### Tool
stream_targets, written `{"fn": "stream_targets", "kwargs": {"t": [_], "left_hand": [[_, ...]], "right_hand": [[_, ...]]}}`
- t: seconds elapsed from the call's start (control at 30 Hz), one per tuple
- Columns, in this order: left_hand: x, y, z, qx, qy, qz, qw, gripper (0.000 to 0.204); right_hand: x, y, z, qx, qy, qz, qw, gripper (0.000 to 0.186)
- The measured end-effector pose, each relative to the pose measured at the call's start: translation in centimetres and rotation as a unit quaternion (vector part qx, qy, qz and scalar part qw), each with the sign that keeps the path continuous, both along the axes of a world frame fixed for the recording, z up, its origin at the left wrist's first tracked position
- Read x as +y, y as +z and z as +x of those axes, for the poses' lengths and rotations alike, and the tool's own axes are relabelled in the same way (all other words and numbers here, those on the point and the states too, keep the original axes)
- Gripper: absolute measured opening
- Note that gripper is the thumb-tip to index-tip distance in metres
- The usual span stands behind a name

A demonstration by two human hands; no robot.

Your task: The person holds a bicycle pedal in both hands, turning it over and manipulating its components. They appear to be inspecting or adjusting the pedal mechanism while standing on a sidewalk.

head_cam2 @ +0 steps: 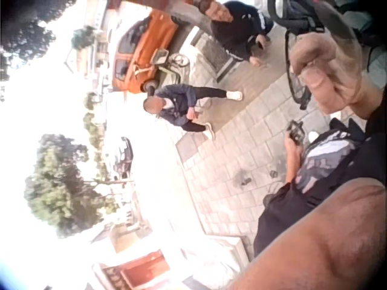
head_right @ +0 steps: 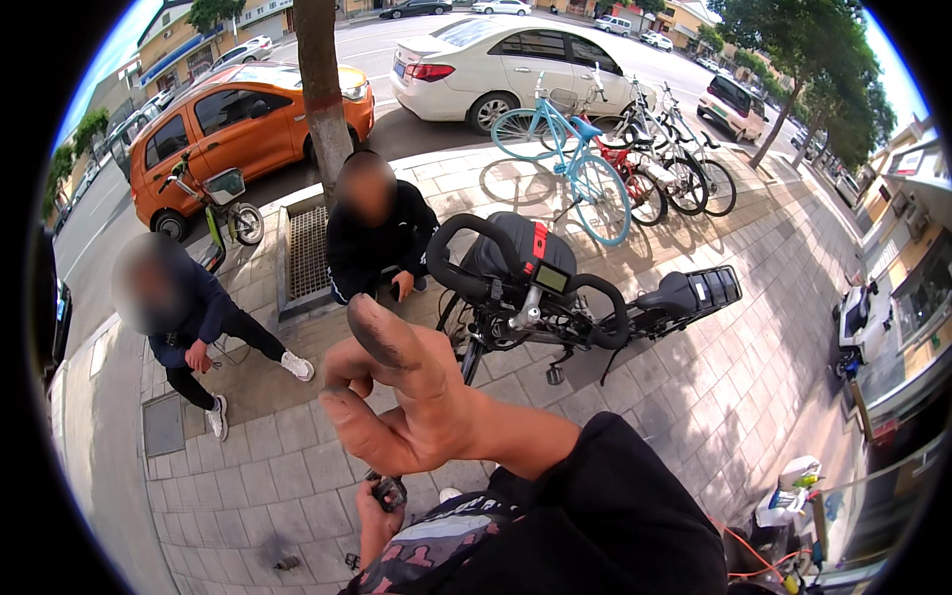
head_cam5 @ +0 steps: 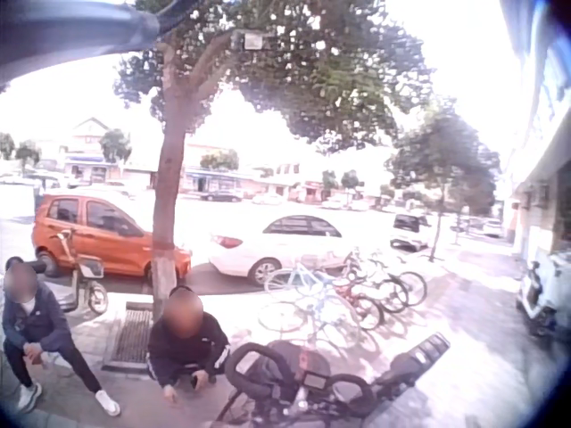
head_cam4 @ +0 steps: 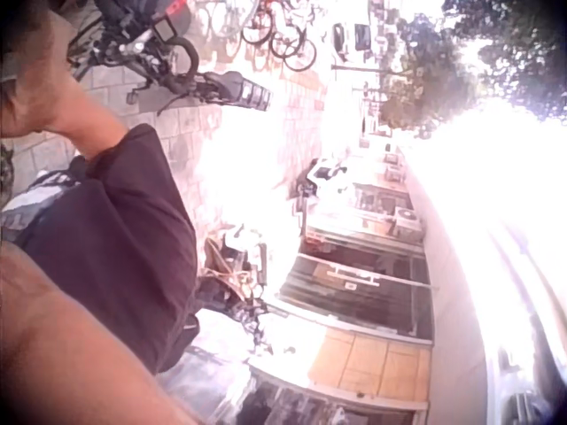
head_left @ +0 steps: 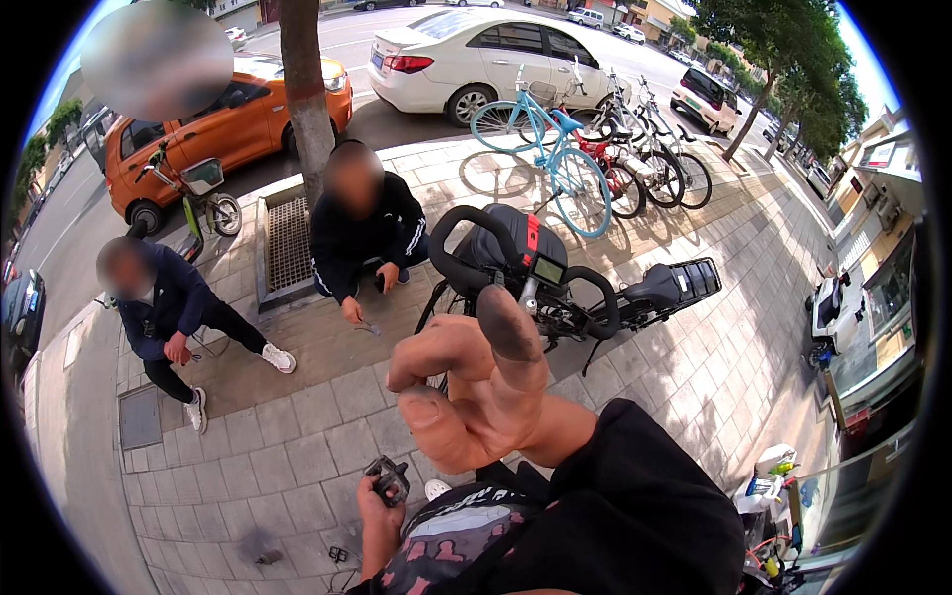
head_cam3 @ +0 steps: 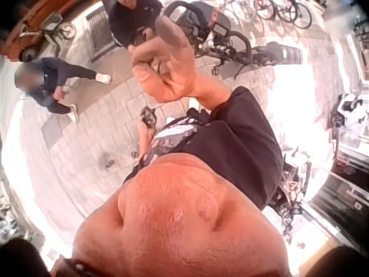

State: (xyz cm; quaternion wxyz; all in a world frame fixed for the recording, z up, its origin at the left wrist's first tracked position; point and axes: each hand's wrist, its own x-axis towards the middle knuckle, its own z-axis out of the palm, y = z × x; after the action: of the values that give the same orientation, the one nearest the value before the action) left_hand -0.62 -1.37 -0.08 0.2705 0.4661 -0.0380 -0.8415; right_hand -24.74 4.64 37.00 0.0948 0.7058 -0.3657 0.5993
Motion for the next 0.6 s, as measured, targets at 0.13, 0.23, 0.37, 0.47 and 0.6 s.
{"fn": "stream_targets", "kwargs": {"t": [0.13,0.23,0.37,0.47,0.6], "left_hand": [[0.0,0.7,-0.3,-0.017,-0.005,-0.002,1.0,0.005],[-0.1,0.5,-0.9,-0.016,-0.011,0.0,1.0,0.006],[-0.3,0.3,-1.8,-0.037,-0.021,0.006,0.999,0.008],[-0.6,0.6,-0.7,-0.035,-0.018,-0.023,0.999,0.008],[0.5,-0.7,-0.6,-0.01,-0.037,-0.017,0.999,0.008]], "right_hand": [[-1.3,-0.6,-0.1,-0.046,-0.023,-0.036,0.998,0.09],[-1.5,-0.4,0.5,-0.138,-0.035,0.018,0.99,0.087],[-1.8,0.5,-1.4,-0.095,-0.031,-0.077,0.992,0.082],[-3.8,2.1,-1.6,-0.24,0.002,-0.033,0.97,0.074],[-3.3,1.9,-2.7,-0.152,-0.074,0.008,0.986,0.055]]}}
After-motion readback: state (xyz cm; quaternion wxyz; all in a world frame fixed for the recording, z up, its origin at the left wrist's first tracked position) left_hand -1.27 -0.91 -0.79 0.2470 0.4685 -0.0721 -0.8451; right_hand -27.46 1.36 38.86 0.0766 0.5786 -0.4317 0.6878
